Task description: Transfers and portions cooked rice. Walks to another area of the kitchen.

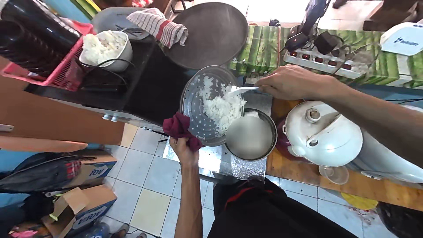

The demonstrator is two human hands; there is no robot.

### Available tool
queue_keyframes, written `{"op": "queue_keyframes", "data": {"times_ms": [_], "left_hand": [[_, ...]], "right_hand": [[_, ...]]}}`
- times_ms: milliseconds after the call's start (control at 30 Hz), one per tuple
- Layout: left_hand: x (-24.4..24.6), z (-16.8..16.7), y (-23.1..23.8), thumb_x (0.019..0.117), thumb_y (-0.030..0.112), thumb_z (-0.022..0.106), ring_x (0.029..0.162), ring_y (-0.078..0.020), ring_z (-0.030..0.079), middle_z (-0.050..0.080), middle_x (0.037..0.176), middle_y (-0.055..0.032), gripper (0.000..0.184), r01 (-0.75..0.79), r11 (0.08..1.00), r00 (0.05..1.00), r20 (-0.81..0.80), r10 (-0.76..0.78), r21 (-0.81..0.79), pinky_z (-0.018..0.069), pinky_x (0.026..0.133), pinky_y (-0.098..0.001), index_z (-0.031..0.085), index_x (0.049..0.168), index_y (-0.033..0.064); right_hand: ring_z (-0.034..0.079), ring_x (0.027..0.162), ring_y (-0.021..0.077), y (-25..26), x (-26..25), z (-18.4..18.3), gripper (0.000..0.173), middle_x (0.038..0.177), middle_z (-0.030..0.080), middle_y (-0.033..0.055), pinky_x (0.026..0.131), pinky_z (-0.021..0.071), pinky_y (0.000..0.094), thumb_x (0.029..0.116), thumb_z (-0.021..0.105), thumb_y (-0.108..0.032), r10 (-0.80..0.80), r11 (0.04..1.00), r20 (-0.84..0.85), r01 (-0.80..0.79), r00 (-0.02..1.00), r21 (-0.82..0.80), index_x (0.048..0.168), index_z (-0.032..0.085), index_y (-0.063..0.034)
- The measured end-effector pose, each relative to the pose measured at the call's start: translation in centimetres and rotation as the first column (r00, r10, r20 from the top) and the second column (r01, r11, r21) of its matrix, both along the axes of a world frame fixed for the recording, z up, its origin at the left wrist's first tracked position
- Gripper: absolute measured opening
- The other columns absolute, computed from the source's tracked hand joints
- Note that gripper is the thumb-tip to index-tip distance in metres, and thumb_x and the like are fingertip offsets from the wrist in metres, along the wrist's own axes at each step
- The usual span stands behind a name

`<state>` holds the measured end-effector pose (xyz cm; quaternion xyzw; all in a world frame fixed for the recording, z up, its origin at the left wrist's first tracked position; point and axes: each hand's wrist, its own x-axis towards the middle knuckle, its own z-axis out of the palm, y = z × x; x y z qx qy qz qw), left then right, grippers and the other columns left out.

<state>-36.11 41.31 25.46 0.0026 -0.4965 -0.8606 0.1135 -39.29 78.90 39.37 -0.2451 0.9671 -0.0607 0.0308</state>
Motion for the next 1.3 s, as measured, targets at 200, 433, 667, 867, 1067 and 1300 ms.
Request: {"op": "queue_keyframes", "data": {"times_ms": [200,433,667,867,1067,1300], "left_hand": [[0.0,-0.1,-0.3,0.0847,0.004,0.054,0.052,-0.0087,0.06,0.062,0.067,-0.0004,0.016,0.021,0.997,1.0,-0.006,-0.021,0.069,0.0531,0.047,-0.0277,0.062,0.091,0.0159],[0.2,-1.1,-0.2,0.0822,0.006,0.059,0.056,-0.0093,0.063,0.065,0.068,-0.0006,0.015,0.051,0.998,0.998,-0.028,-0.05,0.029,0.0542,0.049,-0.0291,0.065,0.091,0.0172],[0.1,-0.9,0.8,0.0824,0.01,0.068,0.064,-0.0106,0.067,0.07,0.077,-0.0011,0.014,0.096,0.995,0.993,-0.074,-0.094,0.03,0.0577,0.055,-0.031,0.068,0.094,0.0182],[0.4,-1.3,0.8,0.0804,0.018,0.079,0.062,-0.0108,0.066,0.069,0.077,-0.001,0.021,0.113,0.993,0.989,-0.091,-0.115,-0.025,0.0575,0.053,-0.031,0.068,0.098,0.0181],[0.3,-0.8,1.8,0.0833,0.009,0.07,0.07,-0.0108,0.068,0.07,0.082,-0.0011,0.018,0.125,0.991,0.987,-0.097,-0.129,-0.048,0.0594,0.06,-0.0318,0.067,0.099,0.0178],[0.4,-1.1,2.3,0.0837,0.012,0.071,0.073,-0.01,0.069,0.072,0.085,0.0011,0.019,0.117,0.992,0.986,-0.109,-0.122,-0.054,0.06,0.061,-0.0319,0.067,0.1,0.0204]], "right_hand": [[0.071,0.089,0.0385,-4.4,-1.8,0.1,0.034,0.097,0.072,0.0143,0.074,0.0554,0.0596,0.1087,0.041,-0.027,-0.123,0.988,-0.102,0.112,0.987,-0.107,0.13,0.066,-0.0173],[0.071,0.093,0.0367,-5.3,-4.4,0.0,0.031,0.097,0.074,0.0112,0.078,0.0547,0.0623,0.1088,0.044,-0.03,0.01,0.988,0.003,-0.009,1.0,-0.153,0.124,0.069,-0.0204],[0.069,0.08,0.0379,-7.2,0.5,-3.0,0.019,0.092,0.07,0.0129,0.064,0.0539,0.0606,0.1035,0.057,-0.021,0.239,0.962,0.153,-0.255,0.959,0.1,0.115,0.073,-0.0204],[0.07,0.082,0.0368,-3.1,2.7,-0.9,0.029,0.096,0.069,0.0136,0.064,0.0554,0.0582,0.1037,0.053,-0.017,0.122,0.991,-0.011,-0.121,0.993,0.06,0.127,0.07,-0.0216],[0.068,0.081,0.0434,-2.1,1.6,-2.8,0.02,0.093,0.067,0.0196,0.062,0.0528,0.0598,0.0994,0.056,-0.007,-0.182,0.954,-0.026,0.183,0.983,0.237,0.113,0.069,-0.0123],[0.069,0.095,0.04,-0.7,0.5,-4.9,0.021,0.093,0.071,0.0141,0.074,0.0527,0.0627,0.1052,0.051,-0.024,-0.279,0.955,0.26,0.239,0.924,0.174,0.108,0.071,-0.0155]]}}
